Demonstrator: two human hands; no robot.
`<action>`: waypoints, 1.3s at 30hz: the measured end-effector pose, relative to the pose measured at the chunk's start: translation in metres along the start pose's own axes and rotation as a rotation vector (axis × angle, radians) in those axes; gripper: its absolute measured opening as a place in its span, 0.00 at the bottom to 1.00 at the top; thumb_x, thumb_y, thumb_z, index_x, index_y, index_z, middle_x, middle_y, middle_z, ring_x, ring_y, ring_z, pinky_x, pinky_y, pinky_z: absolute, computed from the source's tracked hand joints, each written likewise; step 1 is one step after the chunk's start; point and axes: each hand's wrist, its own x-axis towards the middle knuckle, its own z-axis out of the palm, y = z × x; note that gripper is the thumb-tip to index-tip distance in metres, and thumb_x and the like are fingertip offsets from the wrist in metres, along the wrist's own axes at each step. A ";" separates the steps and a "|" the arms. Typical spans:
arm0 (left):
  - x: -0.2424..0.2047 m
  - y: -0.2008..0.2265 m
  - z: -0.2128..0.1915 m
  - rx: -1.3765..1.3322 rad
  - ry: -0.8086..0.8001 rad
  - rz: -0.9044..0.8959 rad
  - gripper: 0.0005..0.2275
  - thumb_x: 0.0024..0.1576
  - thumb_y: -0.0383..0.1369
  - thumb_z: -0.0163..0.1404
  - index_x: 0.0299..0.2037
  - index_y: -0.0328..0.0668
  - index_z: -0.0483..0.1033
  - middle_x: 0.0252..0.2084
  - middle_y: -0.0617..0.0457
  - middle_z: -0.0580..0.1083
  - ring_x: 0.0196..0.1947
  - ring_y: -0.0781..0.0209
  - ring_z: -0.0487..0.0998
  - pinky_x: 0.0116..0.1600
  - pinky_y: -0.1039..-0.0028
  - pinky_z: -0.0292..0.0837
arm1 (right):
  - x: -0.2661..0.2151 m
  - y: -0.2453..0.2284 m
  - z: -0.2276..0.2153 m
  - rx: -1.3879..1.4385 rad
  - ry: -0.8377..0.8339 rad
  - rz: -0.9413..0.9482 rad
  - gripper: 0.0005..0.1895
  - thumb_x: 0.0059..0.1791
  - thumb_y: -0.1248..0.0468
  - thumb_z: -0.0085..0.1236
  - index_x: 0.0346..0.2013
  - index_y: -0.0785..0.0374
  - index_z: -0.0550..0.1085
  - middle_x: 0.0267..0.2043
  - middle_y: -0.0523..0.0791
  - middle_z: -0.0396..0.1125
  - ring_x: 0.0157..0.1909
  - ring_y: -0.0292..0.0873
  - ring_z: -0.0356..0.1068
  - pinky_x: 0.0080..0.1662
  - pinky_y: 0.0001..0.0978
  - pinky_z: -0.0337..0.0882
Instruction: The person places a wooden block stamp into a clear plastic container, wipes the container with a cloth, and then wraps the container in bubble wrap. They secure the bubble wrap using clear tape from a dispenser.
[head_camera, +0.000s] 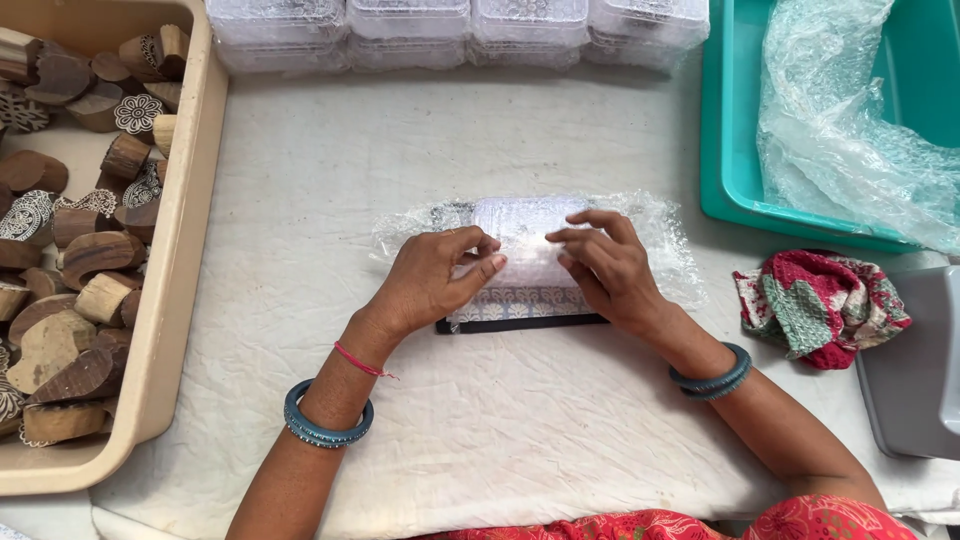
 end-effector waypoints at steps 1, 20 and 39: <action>0.000 0.005 -0.003 -0.002 -0.002 0.002 0.14 0.62 0.43 0.51 0.42 0.42 0.82 0.28 0.50 0.80 0.24 0.61 0.77 0.32 0.67 0.74 | -0.016 0.004 0.000 -0.002 -0.001 0.002 0.07 0.49 0.69 0.60 0.40 0.62 0.73 0.49 0.41 0.74 0.56 0.49 0.71 0.53 0.43 0.71; 0.018 0.026 0.055 0.707 0.102 0.320 0.30 0.46 0.47 0.64 0.57 0.39 0.76 0.40 0.56 0.74 0.39 0.60 0.72 0.42 0.70 0.71 | -0.051 -0.009 -0.008 0.032 -0.143 -0.082 0.10 0.46 0.70 0.64 0.39 0.64 0.72 0.45 0.46 0.71 0.44 0.46 0.71 0.41 0.40 0.71; 0.023 0.033 0.012 0.271 -0.264 0.034 0.37 0.48 0.65 0.58 0.50 0.35 0.74 0.33 0.45 0.77 0.37 0.52 0.81 0.42 0.64 0.76 | 0.023 0.020 0.034 -0.118 -0.090 0.303 0.08 0.56 0.63 0.54 0.37 0.64 0.75 0.46 0.42 0.72 0.42 0.41 0.73 0.38 0.35 0.75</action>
